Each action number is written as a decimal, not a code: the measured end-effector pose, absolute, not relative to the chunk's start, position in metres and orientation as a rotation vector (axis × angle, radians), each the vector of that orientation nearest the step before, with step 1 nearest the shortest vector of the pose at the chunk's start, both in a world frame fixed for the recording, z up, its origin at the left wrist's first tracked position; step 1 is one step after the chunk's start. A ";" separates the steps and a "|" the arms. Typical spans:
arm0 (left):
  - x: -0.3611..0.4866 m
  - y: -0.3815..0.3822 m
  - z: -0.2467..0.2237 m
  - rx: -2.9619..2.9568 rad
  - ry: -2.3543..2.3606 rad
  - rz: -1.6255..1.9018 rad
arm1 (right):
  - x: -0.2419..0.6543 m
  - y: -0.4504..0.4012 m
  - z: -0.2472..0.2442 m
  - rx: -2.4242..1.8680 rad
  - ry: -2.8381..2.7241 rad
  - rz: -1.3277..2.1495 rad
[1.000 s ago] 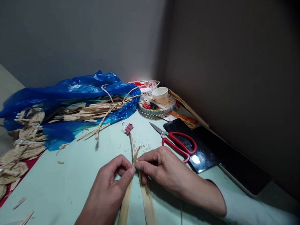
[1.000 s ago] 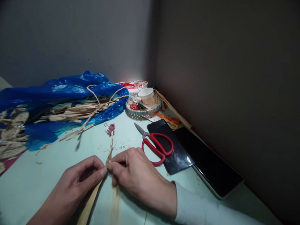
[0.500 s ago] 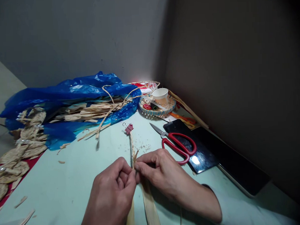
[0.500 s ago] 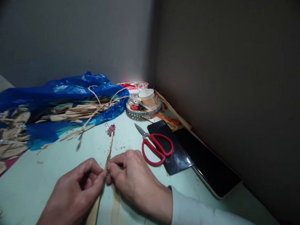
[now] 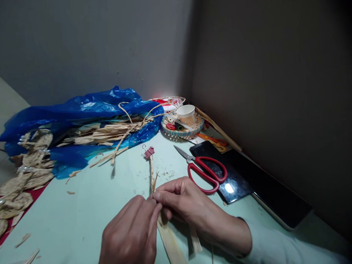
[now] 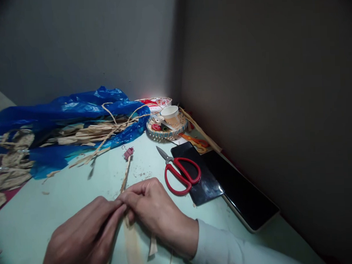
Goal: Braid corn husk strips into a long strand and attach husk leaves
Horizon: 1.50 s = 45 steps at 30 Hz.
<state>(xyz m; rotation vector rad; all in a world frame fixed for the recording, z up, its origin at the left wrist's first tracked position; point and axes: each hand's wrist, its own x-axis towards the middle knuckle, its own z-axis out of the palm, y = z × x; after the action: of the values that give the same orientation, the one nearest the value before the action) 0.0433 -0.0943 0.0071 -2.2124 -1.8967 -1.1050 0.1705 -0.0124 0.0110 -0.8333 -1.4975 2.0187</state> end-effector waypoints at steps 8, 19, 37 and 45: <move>0.033 -0.078 0.022 -1.995 -2.705 -1.531 | 0.175 -0.014 0.011 -0.775 -1.505 1.972; 0.029 -0.059 0.023 -2.396 -2.897 -2.451 | 0.175 -0.012 0.013 -0.719 -1.552 1.880; 0.032 -0.061 0.002 -2.100 -3.148 -2.240 | 0.189 -0.013 0.018 -0.889 -2.080 1.538; 0.037 -0.063 0.012 -1.978 -3.078 -1.911 | 0.195 -0.020 0.036 -1.272 -2.519 0.930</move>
<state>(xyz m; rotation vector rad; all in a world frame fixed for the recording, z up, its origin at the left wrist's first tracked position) 0.0367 -0.0632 0.0119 -1.9778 -3.0781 -1.9107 0.1948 -0.0201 0.0360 -1.2719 -2.5188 0.9305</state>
